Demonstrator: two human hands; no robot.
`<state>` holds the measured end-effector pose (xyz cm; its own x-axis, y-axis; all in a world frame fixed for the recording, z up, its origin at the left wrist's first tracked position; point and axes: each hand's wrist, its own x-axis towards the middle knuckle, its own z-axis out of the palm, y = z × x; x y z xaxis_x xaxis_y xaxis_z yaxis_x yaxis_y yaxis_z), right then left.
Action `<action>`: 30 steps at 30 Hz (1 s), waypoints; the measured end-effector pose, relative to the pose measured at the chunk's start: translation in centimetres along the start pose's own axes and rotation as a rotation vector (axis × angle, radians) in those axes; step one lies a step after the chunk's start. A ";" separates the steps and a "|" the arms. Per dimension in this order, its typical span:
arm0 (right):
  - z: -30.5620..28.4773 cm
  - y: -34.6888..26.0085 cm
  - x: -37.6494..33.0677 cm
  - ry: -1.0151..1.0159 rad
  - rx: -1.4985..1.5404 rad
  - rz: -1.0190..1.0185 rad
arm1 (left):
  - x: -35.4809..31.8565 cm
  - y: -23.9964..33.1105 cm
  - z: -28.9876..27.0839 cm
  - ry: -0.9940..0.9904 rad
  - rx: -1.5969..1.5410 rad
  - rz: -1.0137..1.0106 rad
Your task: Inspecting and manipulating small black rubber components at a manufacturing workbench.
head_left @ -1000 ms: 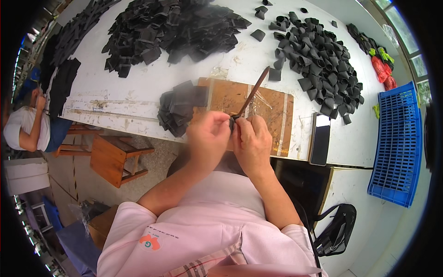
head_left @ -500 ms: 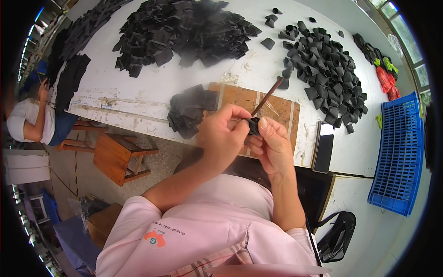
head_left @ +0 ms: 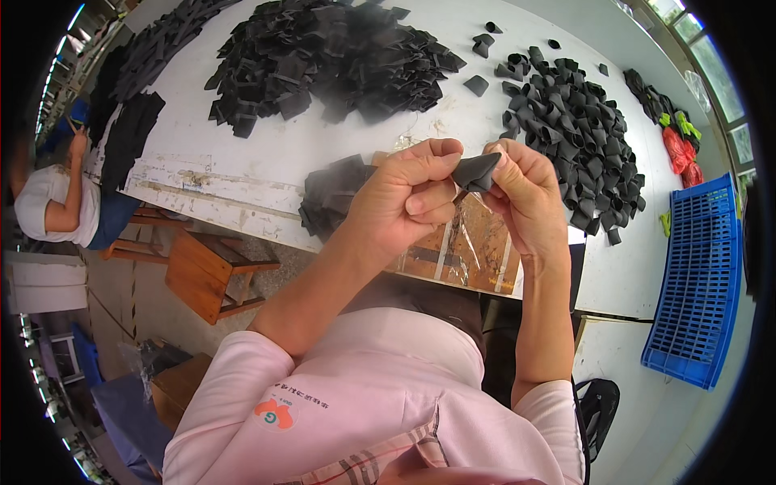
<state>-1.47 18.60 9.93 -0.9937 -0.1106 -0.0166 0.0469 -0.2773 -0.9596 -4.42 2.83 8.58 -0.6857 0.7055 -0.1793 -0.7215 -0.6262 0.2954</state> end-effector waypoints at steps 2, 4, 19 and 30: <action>0.0 -0.1 0.0 0.008 -0.078 -0.026 | 0.2 -0.3 -0.3 -0.052 -0.004 -0.021; 0.0 1.1 0.2 -0.007 0.151 -0.020 | 0.2 -0.6 -0.3 -0.104 -0.009 -0.040; 2.2 0.5 -2.3 0.347 -0.928 -0.702 | 0.5 -1.0 2.0 -0.019 1.185 1.027; 1.8 1.0 -1.4 0.374 -0.992 -0.785 | -0.1 -1.9 1.1 0.156 0.582 0.766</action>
<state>0.12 16.73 9.49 -0.6976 0.0711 0.7130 -0.4859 0.6844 -0.5437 -2.85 4.33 9.10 -0.9846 0.0979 0.1447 0.0564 -0.6058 0.7936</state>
